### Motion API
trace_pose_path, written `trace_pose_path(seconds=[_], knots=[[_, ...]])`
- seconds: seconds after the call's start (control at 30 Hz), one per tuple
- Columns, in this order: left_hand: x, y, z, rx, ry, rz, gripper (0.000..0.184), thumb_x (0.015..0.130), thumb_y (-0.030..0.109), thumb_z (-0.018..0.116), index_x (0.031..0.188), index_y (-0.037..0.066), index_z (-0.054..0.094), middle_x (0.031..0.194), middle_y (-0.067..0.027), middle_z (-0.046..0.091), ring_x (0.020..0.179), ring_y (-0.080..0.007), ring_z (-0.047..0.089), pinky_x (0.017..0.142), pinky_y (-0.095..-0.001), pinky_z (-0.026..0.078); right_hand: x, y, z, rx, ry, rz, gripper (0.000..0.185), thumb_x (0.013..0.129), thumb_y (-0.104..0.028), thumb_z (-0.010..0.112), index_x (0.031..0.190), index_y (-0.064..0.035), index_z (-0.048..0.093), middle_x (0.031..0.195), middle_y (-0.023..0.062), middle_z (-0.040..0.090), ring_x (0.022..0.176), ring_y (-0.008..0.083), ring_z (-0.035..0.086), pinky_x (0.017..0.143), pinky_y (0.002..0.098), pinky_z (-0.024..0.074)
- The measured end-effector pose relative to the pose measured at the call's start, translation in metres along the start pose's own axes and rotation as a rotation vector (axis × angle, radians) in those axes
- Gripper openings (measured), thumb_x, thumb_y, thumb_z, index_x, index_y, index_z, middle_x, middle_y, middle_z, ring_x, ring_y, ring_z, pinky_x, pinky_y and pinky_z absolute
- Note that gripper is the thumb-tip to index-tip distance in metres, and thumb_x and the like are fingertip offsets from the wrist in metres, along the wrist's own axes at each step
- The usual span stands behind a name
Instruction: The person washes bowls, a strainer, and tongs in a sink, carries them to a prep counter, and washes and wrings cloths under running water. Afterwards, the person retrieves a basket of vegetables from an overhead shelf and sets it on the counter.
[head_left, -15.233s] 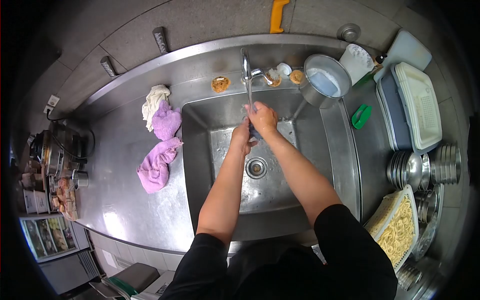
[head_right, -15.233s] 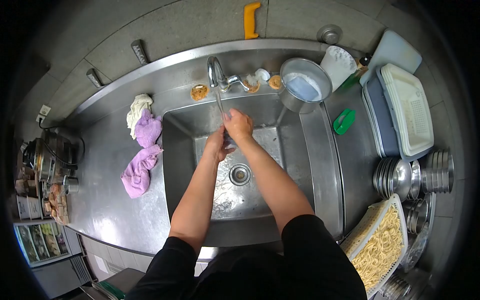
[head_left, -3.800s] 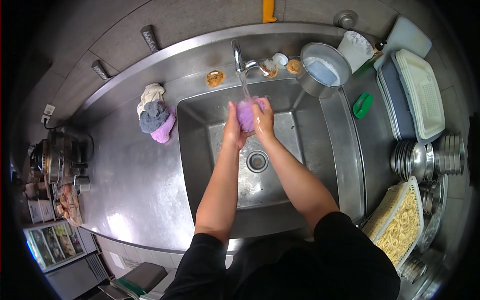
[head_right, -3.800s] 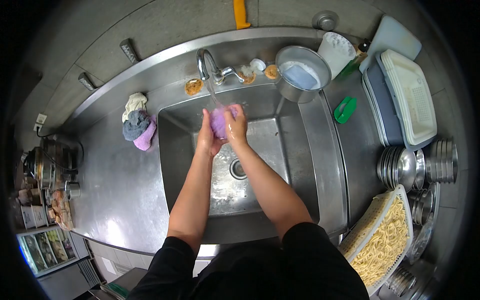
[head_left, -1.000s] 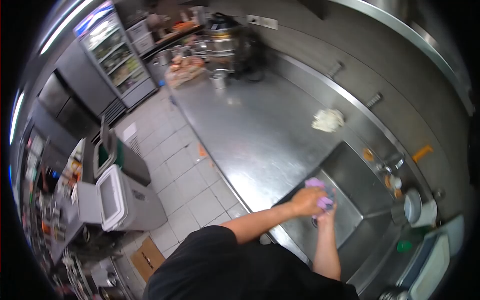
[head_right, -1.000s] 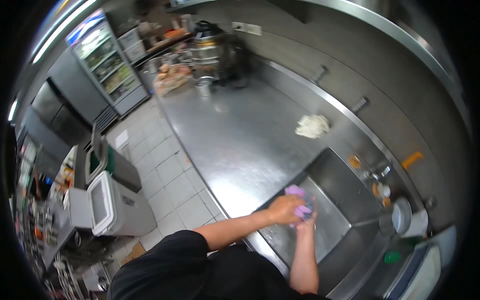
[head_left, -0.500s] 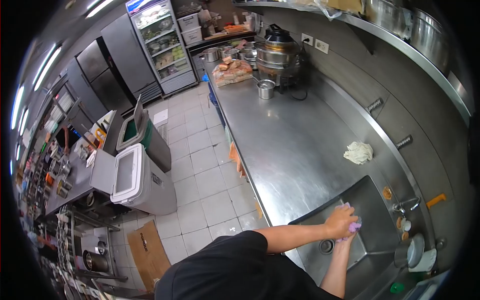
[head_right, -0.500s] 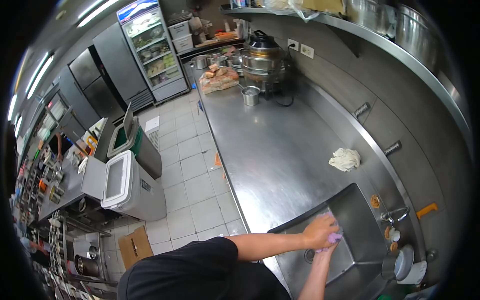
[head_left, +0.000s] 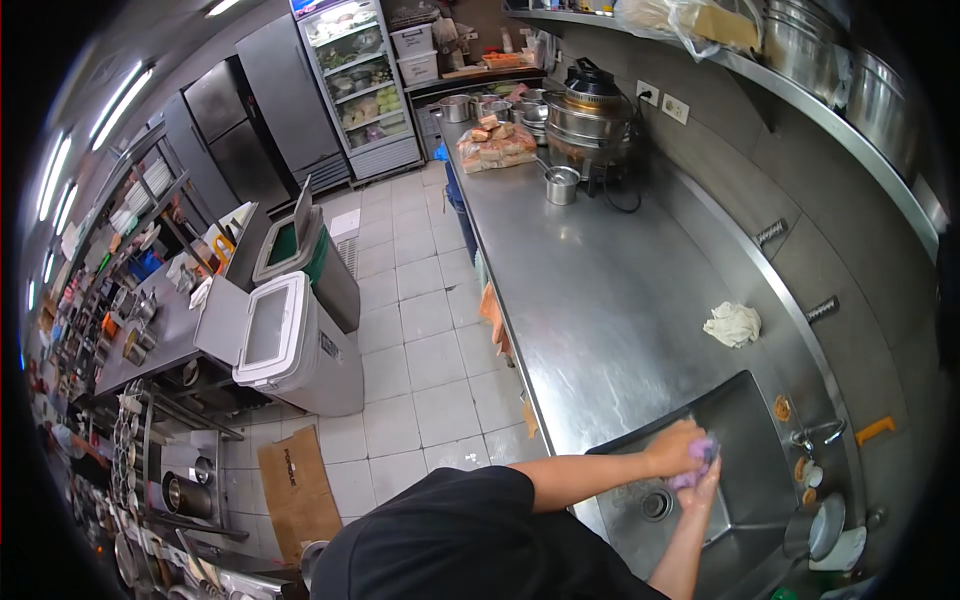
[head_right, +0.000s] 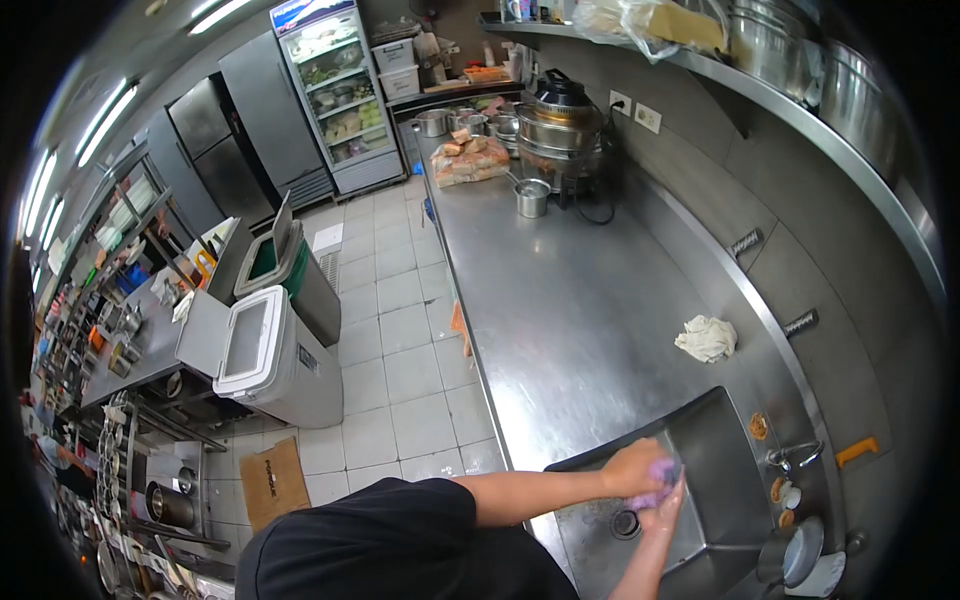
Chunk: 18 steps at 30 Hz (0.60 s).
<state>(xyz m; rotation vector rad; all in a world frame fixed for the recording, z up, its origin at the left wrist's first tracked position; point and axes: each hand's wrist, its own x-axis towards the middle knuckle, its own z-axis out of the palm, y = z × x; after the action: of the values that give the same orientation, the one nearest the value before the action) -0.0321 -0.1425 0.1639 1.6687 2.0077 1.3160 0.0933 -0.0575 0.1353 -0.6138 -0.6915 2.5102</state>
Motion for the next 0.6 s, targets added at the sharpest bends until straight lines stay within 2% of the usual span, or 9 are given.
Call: trace_pose_path(seconds=[0.07,0.13,0.17,0.3,0.37,0.43,0.47,0.5,0.6], knots=[[0.009,-0.021,-0.012,-0.285,0.170,-0.206,0.050,0.076,0.036,0.071,0.113,0.005,0.059,0.110,-0.0156,0.057,0.101,-0.0351,0.056,0.085,-0.0402,0.048,-0.008,-0.013,0.018,-0.051,-0.128,0.056,0.053,0.095,-0.043,0.042,0.137,-0.0100,0.044,0.132,0.0117,0.053,0.122,0.0290,0.050,0.102,0.0488,0.0384],[0.006,-0.027,-0.051,-0.485,0.195,-0.296,0.054,0.079,0.039,0.068,0.117,0.002,0.056,0.115,-0.0167,0.057,0.106,-0.0326,0.056,0.087,-0.0384,0.048,0.027,-0.020,-0.103,-0.962,0.393,0.280,0.052,0.094,-0.040,0.048,0.136,-0.0080,0.047,0.135,0.0151,0.050,0.128,0.0294,0.044,0.106,0.0532,0.0319],[0.003,-0.030,-0.075,-0.677,0.220,-0.377,0.059,0.083,0.041,0.066,0.121,-0.002,0.054,0.120,-0.0178,0.058,0.110,-0.0301,0.057,0.090,-0.0367,0.048,0.026,-0.017,-0.131,-0.965,0.393,0.280,0.052,0.094,-0.040,0.048,0.136,-0.0080,0.047,0.135,0.0151,0.050,0.128,0.0294,0.044,0.106,0.0532,0.0319],[-0.042,-0.035,-0.195,-0.873,0.393,-0.528,0.056,0.084,0.034,0.067,0.121,-0.006,0.052,0.105,-0.0117,0.065,0.103,-0.0196,0.062,0.088,-0.0327,0.050,0.057,0.008,-0.144,-1.950,0.719,-0.187,0.054,0.088,-0.026,0.060,0.138,-0.0125,0.046,0.134,0.0196,0.050,0.121,0.0229,0.051,0.096,0.0461,0.0429],[-0.071,-0.073,-0.244,-1.360,0.389,-0.617,0.047,0.087,0.029,0.065,0.120,-0.003,0.054,0.105,-0.0083,0.065,0.099,-0.0171,0.062,0.085,-0.0315,0.051,0.084,0.028,-0.078,-1.480,0.414,-0.436,0.057,0.088,-0.028,0.061,0.140,-0.0126,0.043,0.124,0.0175,0.057,0.106,0.0216,0.059,0.087,0.0384,0.0485],[-0.106,-0.113,-0.283,-1.449,0.461,-0.552,0.043,0.086,0.027,0.066,0.117,-0.002,0.056,0.106,-0.0094,0.064,0.098,-0.0175,0.063,0.086,-0.0316,0.051,0.073,0.083,0.104,-1.050,0.220,-0.284,0.064,0.089,-0.034,0.061,0.145,-0.0172,0.034,0.140,0.0176,0.044,0.113,0.0263,0.055,0.086,0.0417,0.0492],[-0.124,-0.125,-0.304,-1.539,0.521,-0.496,0.038,0.086,0.025,0.067,0.113,-0.001,0.057,0.108,-0.0106,0.064,0.097,-0.0179,0.064,0.087,-0.0318,0.051,0.073,0.116,0.162,-0.933,0.009,-0.228,0.072,0.088,-0.035,0.062,0.148,-0.0185,0.026,0.148,0.0164,0.032,0.120,0.0308,0.050,0.088,0.0477,0.0488],[-0.141,-0.136,-0.324,-1.539,0.518,-0.496,0.038,0.086,0.025,0.067,0.113,-0.001,0.057,0.108,-0.0106,0.064,0.097,-0.0179,0.064,0.087,-0.0318,0.051,0.075,0.150,0.216,-0.899,-0.194,-0.200,0.075,0.088,-0.035,0.063,0.149,-0.0163,0.024,0.149,0.0164,0.030,0.120,0.0284,0.050,0.089,0.0452,0.0486],[-0.179,-0.156,-0.379,-1.310,0.630,-0.556,0.037,0.090,0.029,0.064,0.112,0.001,0.059,0.107,-0.0084,0.064,0.096,-0.0172,0.063,0.086,-0.0319,0.051,0.114,0.277,0.305,-0.788,-0.520,-0.189,0.071,0.085,-0.025,0.067,0.144,-0.0096,0.030,0.138,0.0134,0.043,0.116,0.0228,0.051,0.087,0.0353,0.0488]])
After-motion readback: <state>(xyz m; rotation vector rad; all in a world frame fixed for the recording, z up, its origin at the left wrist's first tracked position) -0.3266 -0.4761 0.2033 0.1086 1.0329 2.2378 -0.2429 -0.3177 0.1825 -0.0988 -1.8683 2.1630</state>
